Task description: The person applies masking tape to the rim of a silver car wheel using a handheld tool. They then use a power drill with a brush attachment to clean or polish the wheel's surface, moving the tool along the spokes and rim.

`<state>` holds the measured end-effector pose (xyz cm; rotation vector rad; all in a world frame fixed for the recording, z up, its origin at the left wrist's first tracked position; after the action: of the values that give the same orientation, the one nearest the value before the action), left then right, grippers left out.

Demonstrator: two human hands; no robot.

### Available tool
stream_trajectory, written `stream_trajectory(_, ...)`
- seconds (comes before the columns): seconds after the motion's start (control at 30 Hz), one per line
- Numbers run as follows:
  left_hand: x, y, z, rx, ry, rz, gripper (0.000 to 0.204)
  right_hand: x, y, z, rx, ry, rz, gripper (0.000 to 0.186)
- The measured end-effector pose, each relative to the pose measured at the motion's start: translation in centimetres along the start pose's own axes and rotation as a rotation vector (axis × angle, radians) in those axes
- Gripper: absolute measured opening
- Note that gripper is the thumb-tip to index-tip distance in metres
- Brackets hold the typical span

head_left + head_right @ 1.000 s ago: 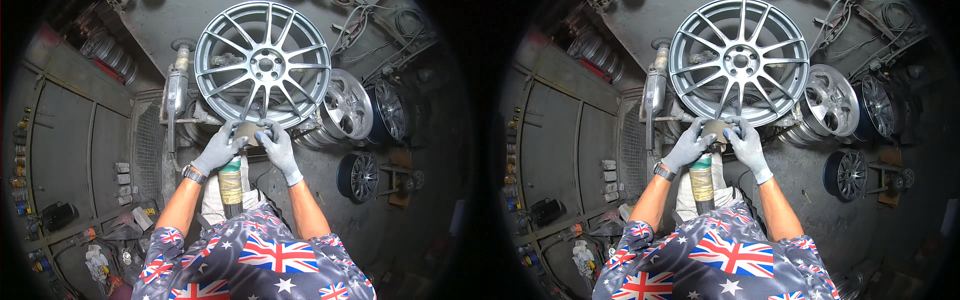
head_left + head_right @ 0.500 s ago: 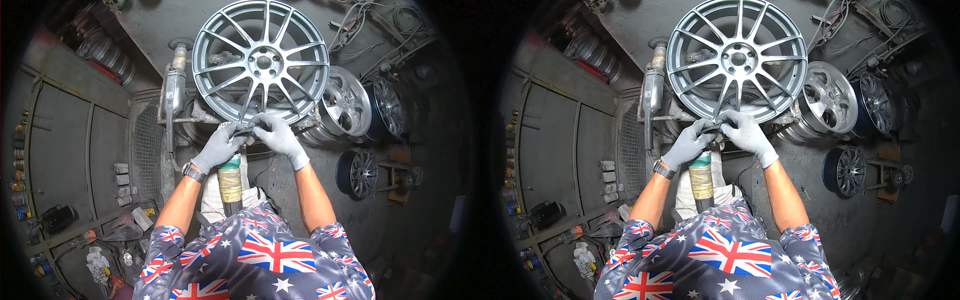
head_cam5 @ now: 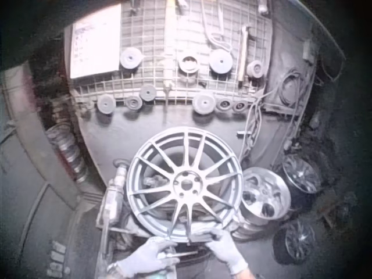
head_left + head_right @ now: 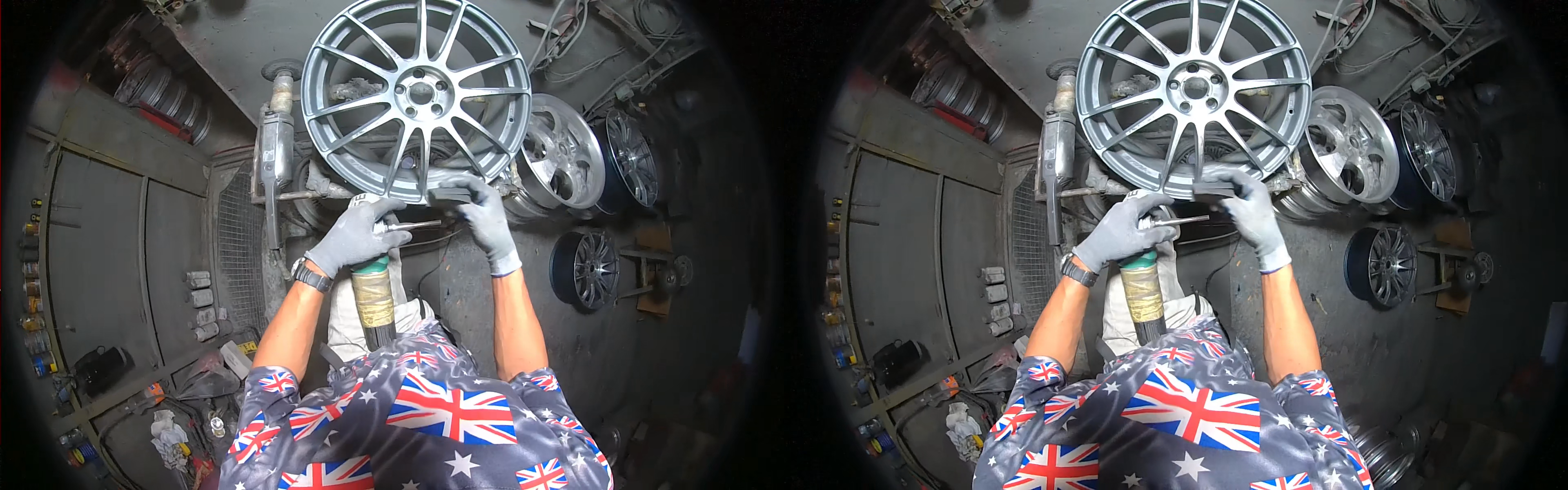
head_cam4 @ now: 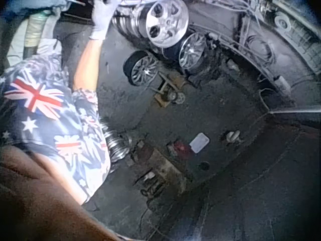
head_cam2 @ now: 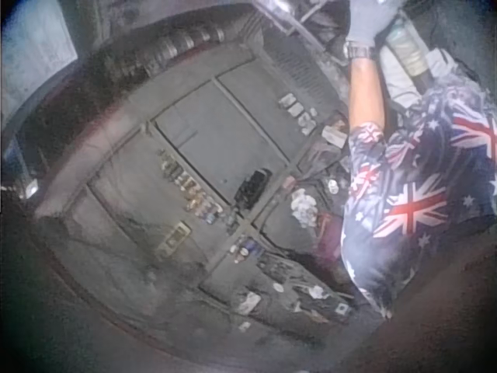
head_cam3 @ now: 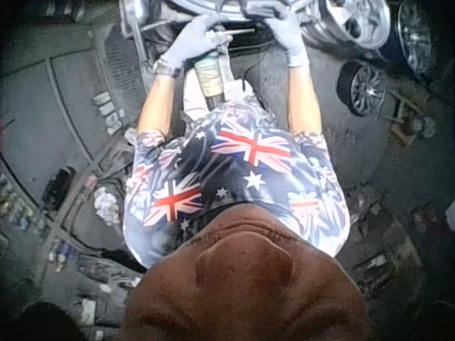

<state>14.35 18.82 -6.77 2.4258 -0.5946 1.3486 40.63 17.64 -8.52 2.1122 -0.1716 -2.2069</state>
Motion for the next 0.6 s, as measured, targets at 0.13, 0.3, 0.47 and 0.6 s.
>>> stream_trajectory(0.13,-0.8,-1.6,0.4,-0.004,-0.233,0.173,0.047,1.4,2.9,-2.7,0.107,0.078,-0.068,0.037)
stream_trajectory(0.3,0.9,-2.3,1.0,-0.152,-0.391,0.151,0.032,2.6,4.9,-3.1,0.095,0.194,-0.170,0.028)
stream_trajectory(0.47,1.0,-2.2,1.4,-0.040,-0.371,0.304,0.036,4.3,5.4,-2.6,0.229,-0.146,-0.071,0.023)
stream_trajectory(0.6,1.3,-2.7,1.3,-0.135,-0.347,0.188,0.034,5.3,5.4,-1.3,0.248,-0.407,0.078,0.031)
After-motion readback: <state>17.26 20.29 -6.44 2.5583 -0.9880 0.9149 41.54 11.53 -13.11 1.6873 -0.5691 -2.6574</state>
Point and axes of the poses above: each hand's wrist, its own y-axis away from the middle knuckle, its own z-axis out of the palm, x = y × z, the point moved 3 cm from there along -y, towards the middle knuckle, and after that the axes turned 6 degrees about x, right-handed, at the moved point
